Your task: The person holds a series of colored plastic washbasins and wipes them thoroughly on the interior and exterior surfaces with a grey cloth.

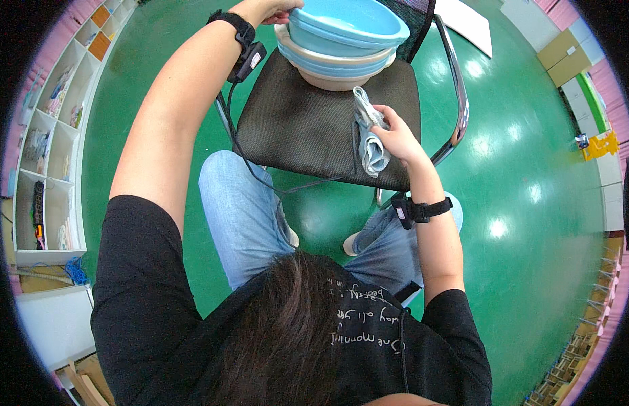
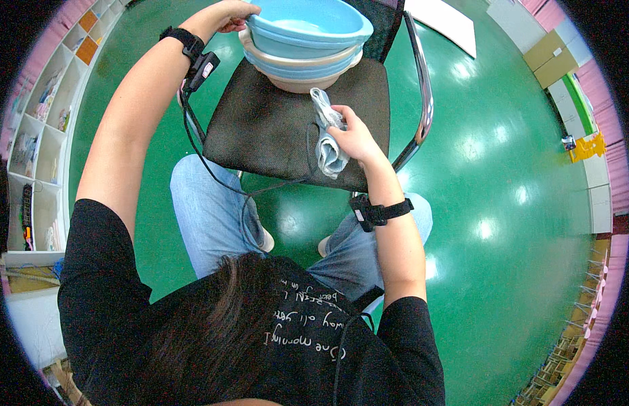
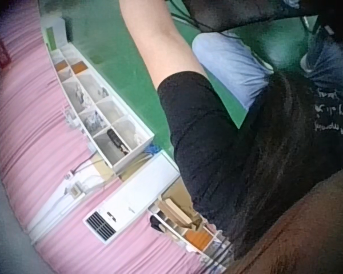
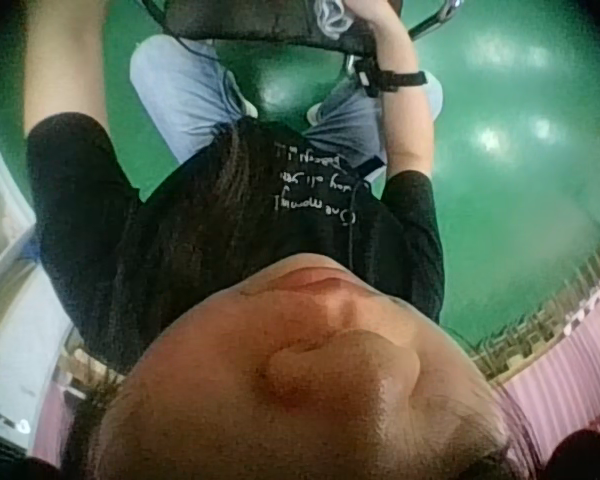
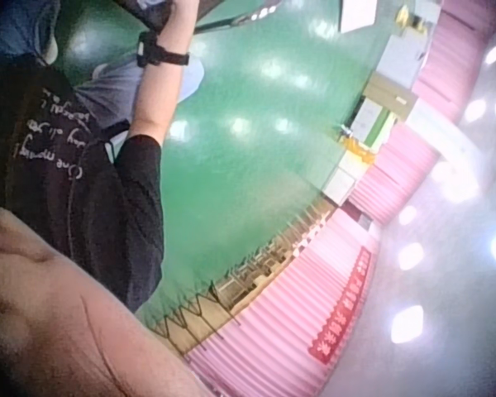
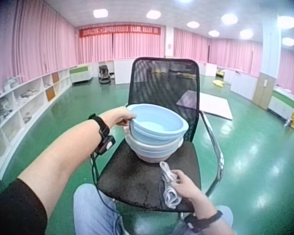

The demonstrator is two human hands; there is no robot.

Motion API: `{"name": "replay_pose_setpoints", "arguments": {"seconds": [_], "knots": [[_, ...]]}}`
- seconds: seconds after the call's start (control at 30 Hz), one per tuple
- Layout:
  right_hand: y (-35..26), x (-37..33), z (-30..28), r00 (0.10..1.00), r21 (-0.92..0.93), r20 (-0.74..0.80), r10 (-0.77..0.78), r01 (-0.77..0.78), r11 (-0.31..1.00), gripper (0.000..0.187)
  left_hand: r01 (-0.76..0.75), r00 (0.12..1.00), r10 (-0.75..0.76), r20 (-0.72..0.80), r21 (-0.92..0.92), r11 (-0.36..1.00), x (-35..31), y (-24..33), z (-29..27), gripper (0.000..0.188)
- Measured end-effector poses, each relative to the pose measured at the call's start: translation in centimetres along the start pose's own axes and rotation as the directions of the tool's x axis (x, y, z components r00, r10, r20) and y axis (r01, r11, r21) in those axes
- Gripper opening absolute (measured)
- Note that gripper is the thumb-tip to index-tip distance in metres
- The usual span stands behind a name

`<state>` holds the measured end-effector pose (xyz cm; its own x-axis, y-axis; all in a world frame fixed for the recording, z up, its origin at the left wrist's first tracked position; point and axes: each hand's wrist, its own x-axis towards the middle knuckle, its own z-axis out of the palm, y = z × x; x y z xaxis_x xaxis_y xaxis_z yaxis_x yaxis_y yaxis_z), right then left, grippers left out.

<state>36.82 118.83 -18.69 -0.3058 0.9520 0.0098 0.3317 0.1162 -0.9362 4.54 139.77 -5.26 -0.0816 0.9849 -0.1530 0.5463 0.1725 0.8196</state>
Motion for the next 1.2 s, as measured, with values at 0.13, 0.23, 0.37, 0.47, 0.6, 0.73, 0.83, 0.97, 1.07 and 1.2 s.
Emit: {"name": "replay_pose_setpoints", "arguments": {"seconds": [0.13,0.23,0.37,0.47,0.6,0.73,0.83,0.97,1.07,1.2], "knots": [[-0.2,0.1,0.1,0.998,0.036,0.030,0.048,-0.049,0.998,0.047,0.215,0.973,-0.220,-0.070,-0.077,0.974,0.0,0.1,0.3,0.027],[-0.4,-0.1,-0.2,0.998,0.029,0.019,0.067,-0.068,0.997,0.047,0.171,0.985,-0.171,0.011,0.009,0.985,0.4,-0.4,0.0,0.027],[-0.2,0.2,0.2,0.997,0.050,0.035,0.067,-0.069,0.996,0.048,0.197,0.979,-0.200,0.035,0.078,0.977,0.8,-0.6,-0.3,0.028],[-0.3,0.0,0.2,0.997,0.019,0.021,0.072,-0.072,0.997,0.047,0.205,0.975,-0.206,0.082,0.021,0.979,0.0,-0.2,0.1,0.030],[-0.1,-0.2,0.0,0.998,0.039,0.013,0.063,-0.064,0.997,0.047,0.228,0.966,-0.230,0.121,0.032,0.973,-1.3,1.0,0.1,0.043],[0.3,-0.2,-0.3,0.998,0.045,-0.015,0.064,-0.063,0.997,0.047,0.263,0.959,-0.230,0.167,-0.212,0.941,-1.3,0.9,-0.9,0.064],[0.4,0.0,-0.3,0.996,0.166,-0.078,0.042,-0.028,0.986,0.048,0.228,0.973,-0.207,0.097,-0.314,0.922,-0.6,-1.0,-2.0,0.059],[-0.7,-1.1,-2.0,0.940,0.364,-0.289,0.181,-0.067,0.929,0.049,-0.010,0.997,0.044,0.059,-0.485,0.874,-3.9,-2.4,-0.6,0.048],[-0.8,-1.3,-3.6,0.879,0.545,-0.448,0.165,0.122,0.830,0.048,-0.222,0.969,0.241,-0.051,-0.606,0.764,-9.4,-3.8,-0.6,0.018],[-5.3,-2.7,-5.1,0.831,0.625,-0.550,0.086,0.340,0.703,0.047,-0.135,0.967,0.248,0.053,-0.721,0.680,-19.8,-5.9,-1.7,0.017]]}}
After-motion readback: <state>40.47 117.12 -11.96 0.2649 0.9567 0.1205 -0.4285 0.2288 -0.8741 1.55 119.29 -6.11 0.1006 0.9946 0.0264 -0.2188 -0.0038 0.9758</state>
